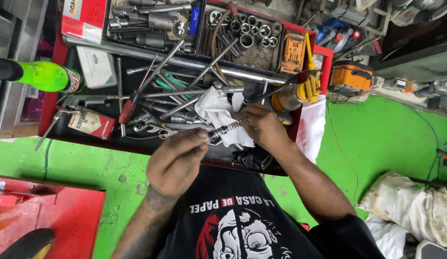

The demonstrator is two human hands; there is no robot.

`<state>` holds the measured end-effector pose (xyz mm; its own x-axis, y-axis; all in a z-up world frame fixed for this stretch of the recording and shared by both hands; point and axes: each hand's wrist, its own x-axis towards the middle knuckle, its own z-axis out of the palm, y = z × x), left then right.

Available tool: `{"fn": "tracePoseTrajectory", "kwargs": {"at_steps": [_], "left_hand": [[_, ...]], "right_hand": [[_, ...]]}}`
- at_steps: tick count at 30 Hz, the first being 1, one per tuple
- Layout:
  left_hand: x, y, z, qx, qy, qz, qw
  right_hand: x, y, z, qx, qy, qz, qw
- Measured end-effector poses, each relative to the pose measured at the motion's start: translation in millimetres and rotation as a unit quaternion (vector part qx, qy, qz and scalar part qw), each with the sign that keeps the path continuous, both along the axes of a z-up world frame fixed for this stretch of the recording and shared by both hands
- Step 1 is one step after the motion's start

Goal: Disassembling a motorcycle brake master cylinder to remove the internal piston and spring assembly using pliers.

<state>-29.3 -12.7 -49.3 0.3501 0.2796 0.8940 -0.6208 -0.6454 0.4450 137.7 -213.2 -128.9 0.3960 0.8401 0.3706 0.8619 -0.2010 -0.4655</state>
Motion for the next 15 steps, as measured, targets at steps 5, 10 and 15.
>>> {"fn": "tracePoseTrajectory", "kwargs": {"at_steps": [5, 10, 15], "left_hand": [[4.6, 2.9, 1.1, 0.038, -0.036, -0.024, 0.998], [-12.6, 11.2, 1.6, 0.029, 0.065, -0.081, 0.994], [-16.0, 13.3, 7.0, 0.024, 0.111, 0.041, 0.993]], "right_hand": [[5.3, -4.8, -4.7, 0.018, 0.084, -0.040, 0.996], [15.0, -14.1, -3.3, 0.035, 0.114, -0.084, 0.989], [-3.1, 5.6, 76.2, 0.095, 0.133, -0.018, 0.986]]}}
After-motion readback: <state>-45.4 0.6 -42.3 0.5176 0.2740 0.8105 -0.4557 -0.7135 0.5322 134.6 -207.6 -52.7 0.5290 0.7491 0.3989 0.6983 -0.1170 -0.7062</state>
